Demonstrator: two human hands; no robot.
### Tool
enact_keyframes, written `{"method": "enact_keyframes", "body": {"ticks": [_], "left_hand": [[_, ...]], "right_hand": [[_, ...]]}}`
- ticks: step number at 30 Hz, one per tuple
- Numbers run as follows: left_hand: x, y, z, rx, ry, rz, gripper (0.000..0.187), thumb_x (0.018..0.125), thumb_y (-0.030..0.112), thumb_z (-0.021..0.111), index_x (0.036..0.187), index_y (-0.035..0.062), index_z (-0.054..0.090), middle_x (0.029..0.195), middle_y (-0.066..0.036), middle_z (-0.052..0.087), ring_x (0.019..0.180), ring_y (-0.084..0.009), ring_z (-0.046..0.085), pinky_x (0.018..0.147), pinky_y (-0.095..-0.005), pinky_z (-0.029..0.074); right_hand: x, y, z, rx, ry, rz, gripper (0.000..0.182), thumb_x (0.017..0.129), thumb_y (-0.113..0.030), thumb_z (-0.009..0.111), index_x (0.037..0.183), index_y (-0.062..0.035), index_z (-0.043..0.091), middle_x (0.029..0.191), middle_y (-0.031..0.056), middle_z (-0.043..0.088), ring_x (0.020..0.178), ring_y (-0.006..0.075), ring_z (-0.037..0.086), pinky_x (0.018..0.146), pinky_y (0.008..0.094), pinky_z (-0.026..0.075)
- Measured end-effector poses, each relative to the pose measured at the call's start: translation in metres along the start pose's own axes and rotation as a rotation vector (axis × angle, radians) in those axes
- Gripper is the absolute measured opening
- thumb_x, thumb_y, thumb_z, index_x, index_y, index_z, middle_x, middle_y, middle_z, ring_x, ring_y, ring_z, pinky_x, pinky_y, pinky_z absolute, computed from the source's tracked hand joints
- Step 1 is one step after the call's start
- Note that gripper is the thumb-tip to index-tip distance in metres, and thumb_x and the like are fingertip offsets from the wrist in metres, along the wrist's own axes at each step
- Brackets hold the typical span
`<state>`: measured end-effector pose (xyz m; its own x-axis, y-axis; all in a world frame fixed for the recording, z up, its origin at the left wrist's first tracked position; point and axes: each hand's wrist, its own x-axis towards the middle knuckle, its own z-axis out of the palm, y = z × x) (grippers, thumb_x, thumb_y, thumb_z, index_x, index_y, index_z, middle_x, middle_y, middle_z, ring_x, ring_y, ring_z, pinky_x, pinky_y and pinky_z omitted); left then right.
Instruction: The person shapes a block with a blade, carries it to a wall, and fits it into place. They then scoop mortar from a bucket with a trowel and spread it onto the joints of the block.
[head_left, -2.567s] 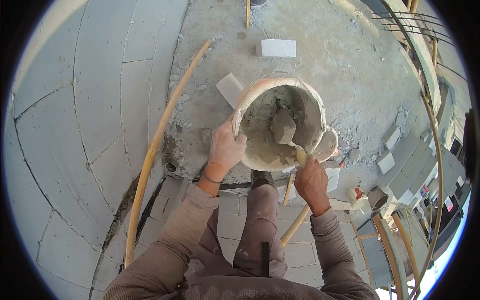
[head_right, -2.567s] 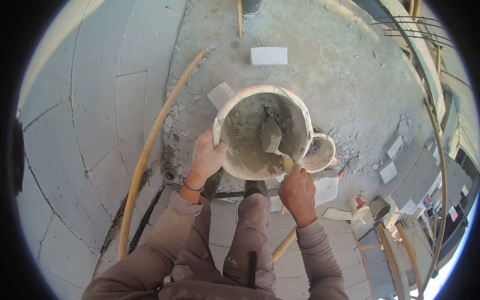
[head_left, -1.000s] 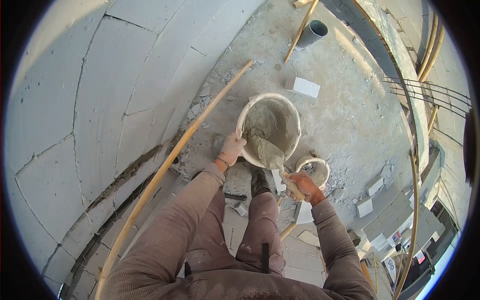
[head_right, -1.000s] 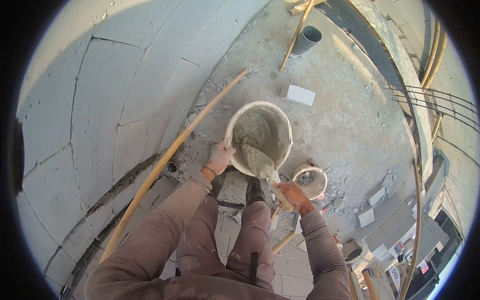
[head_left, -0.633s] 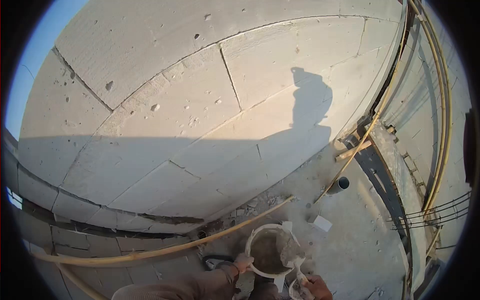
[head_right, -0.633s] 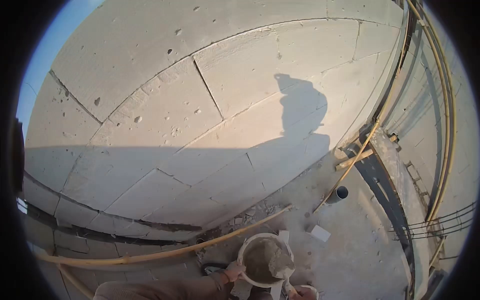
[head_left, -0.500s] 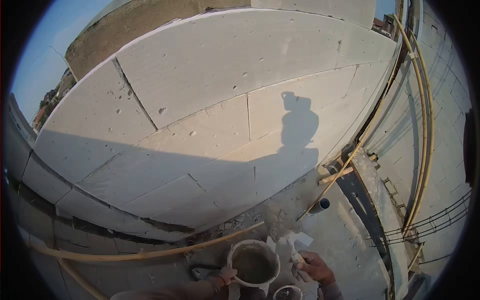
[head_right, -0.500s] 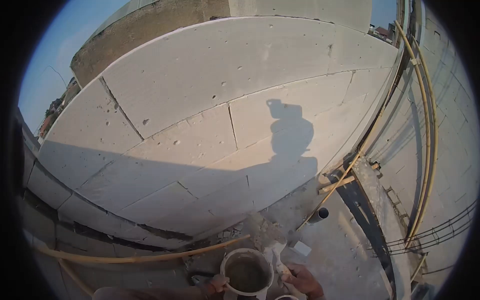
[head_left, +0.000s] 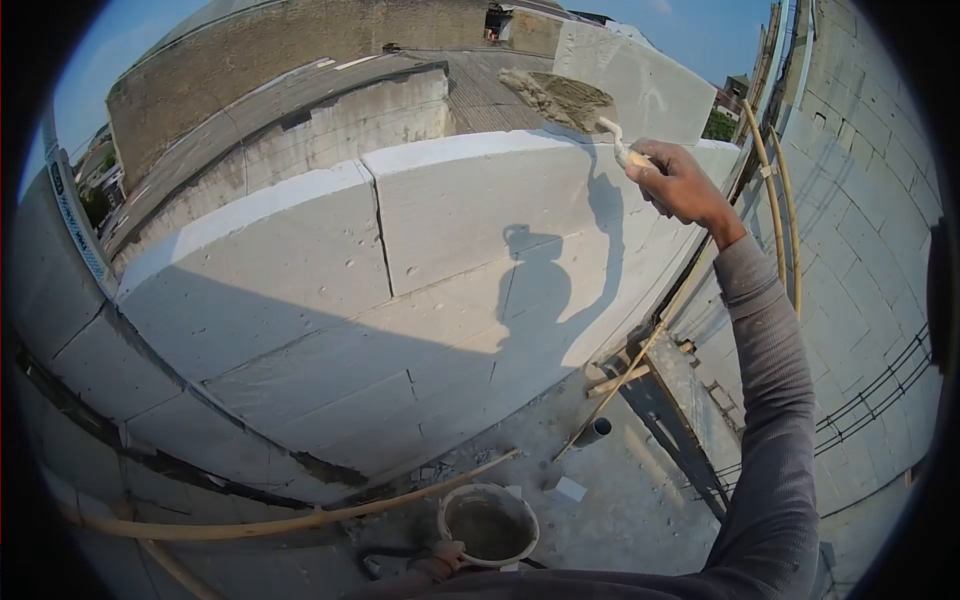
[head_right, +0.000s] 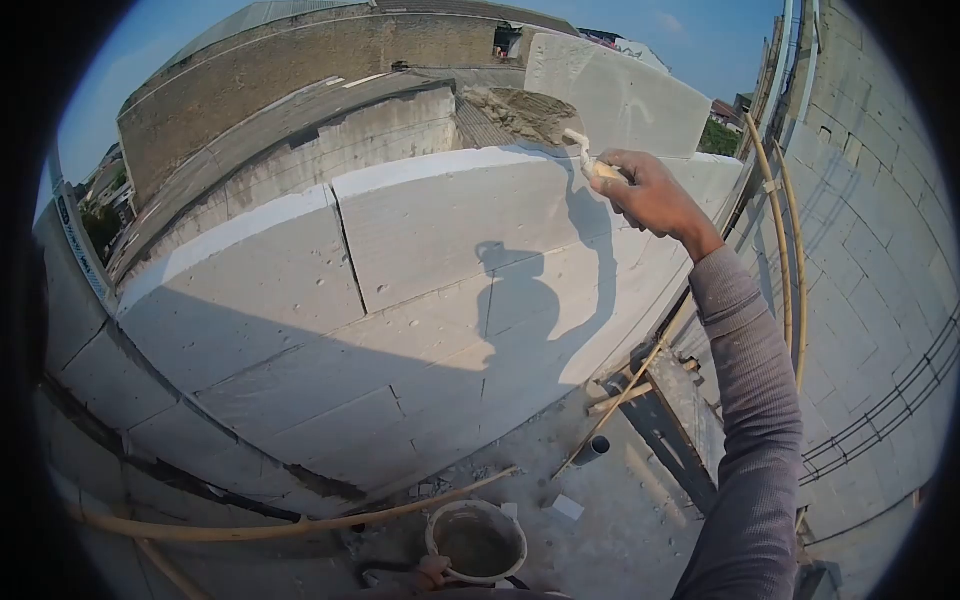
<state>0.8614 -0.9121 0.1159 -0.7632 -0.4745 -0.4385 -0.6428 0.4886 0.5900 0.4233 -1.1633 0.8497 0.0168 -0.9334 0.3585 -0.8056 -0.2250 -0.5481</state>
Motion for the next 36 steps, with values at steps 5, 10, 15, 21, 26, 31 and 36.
{"method": "enact_keyframes", "body": {"ticks": [5, 10, 15, 21, 26, 31, 36], "left_hand": [[0.011, -0.017, 0.004, 0.081, 0.111, 0.019, 0.04, 0.079, 0.043, 0.083, 0.098, 0.0108, 0.07, 0.089, -0.012, 0.073, 0.087, -0.0365, 0.072, 0.08, -0.0455, 0.057], [0.007, -0.036, -0.002, 0.072, 0.052, 0.023, 0.032, 0.078, 0.035, 0.081, 0.098, 0.0129, 0.07, 0.089, -0.011, 0.073, 0.088, -0.0356, 0.072, 0.078, -0.0456, 0.056], [-0.004, -0.046, -0.013, 0.072, 0.049, 0.037, 0.025, 0.079, 0.03, 0.078, 0.096, 0.0145, 0.071, 0.088, -0.01, 0.073, 0.088, -0.0343, 0.072, 0.077, -0.0463, 0.056], [-0.007, -0.052, -0.013, 0.15, -0.004, 0.082, 0.014, 0.083, 0.024, 0.072, 0.094, 0.0156, 0.073, 0.088, -0.009, 0.073, 0.09, -0.0324, 0.072, 0.076, -0.0451, 0.057], [-0.012, -0.054, -0.01, 0.179, 0.012, 0.059, 0.01, 0.084, 0.022, 0.07, 0.091, 0.0154, 0.074, 0.088, -0.008, 0.073, 0.09, -0.032, 0.073, 0.077, -0.0443, 0.058], [-0.01, -0.057, -0.009, 0.187, 0.007, 0.078, 0.009, 0.086, 0.02, 0.068, 0.09, 0.0153, 0.074, 0.088, -0.008, 0.073, 0.089, -0.032, 0.073, 0.076, -0.0447, 0.058], [-0.01, -0.062, -0.006, 0.194, 0.006, 0.102, 0.009, 0.087, 0.018, 0.066, 0.089, 0.0152, 0.074, 0.087, -0.008, 0.072, 0.087, -0.0322, 0.073, 0.075, -0.0457, 0.058]], "right_hand": [[0.023, 0.011, 0.0, -0.222, -0.088, -0.012, 0.036, 0.095, -0.028, 0.071, 0.115, 0.0015, 0.07, 0.07, 0.0059, 0.063, 0.055, 0.015, 0.054, 0.053, 0.034, 0.045], [0.0, -0.033, 0.025, -0.486, -0.051, -0.166, 0.037, 0.093, -0.027, 0.073, 0.11, 0.0058, 0.071, 0.088, 0.0236, 0.072, 0.076, 0.0359, 0.066, 0.077, 0.0452, 0.051], [-0.01, -0.072, 0.035, -0.454, -0.1, -0.238, 0.035, 0.094, -0.026, 0.071, 0.107, 0.006, 0.072, 0.088, 0.026, 0.072, 0.076, 0.0373, 0.067, 0.076, 0.0443, 0.051], [0.008, -0.09, 0.07, -0.47, -0.03, -0.327, 0.035, 0.093, -0.028, 0.071, 0.103, 0.0058, 0.071, 0.083, 0.0277, 0.069, 0.073, 0.0408, 0.066, 0.074, 0.0466, 0.051], [-0.017, -0.115, 0.094, -0.51, -0.054, -0.314, 0.032, 0.094, -0.025, 0.069, 0.107, 0.0036, 0.067, 0.074, 0.027, 0.064, 0.067, 0.0434, 0.064, 0.067, 0.0482, 0.049], [-0.017, -0.132, 0.099, -0.457, -0.066, -0.329, 0.032, 0.094, -0.024, 0.069, 0.111, 0.0031, 0.067, 0.074, 0.0266, 0.065, 0.068, 0.0431, 0.065, 0.067, 0.0481, 0.049], [-0.018, -0.119, 0.141, -0.607, 0.102, -0.473, 0.037, 0.095, -0.026, 0.068, 0.12, 0.0015, 0.067, 0.09, 0.0249, 0.072, 0.073, 0.0408, 0.07, 0.072, 0.0471, 0.056]]}}
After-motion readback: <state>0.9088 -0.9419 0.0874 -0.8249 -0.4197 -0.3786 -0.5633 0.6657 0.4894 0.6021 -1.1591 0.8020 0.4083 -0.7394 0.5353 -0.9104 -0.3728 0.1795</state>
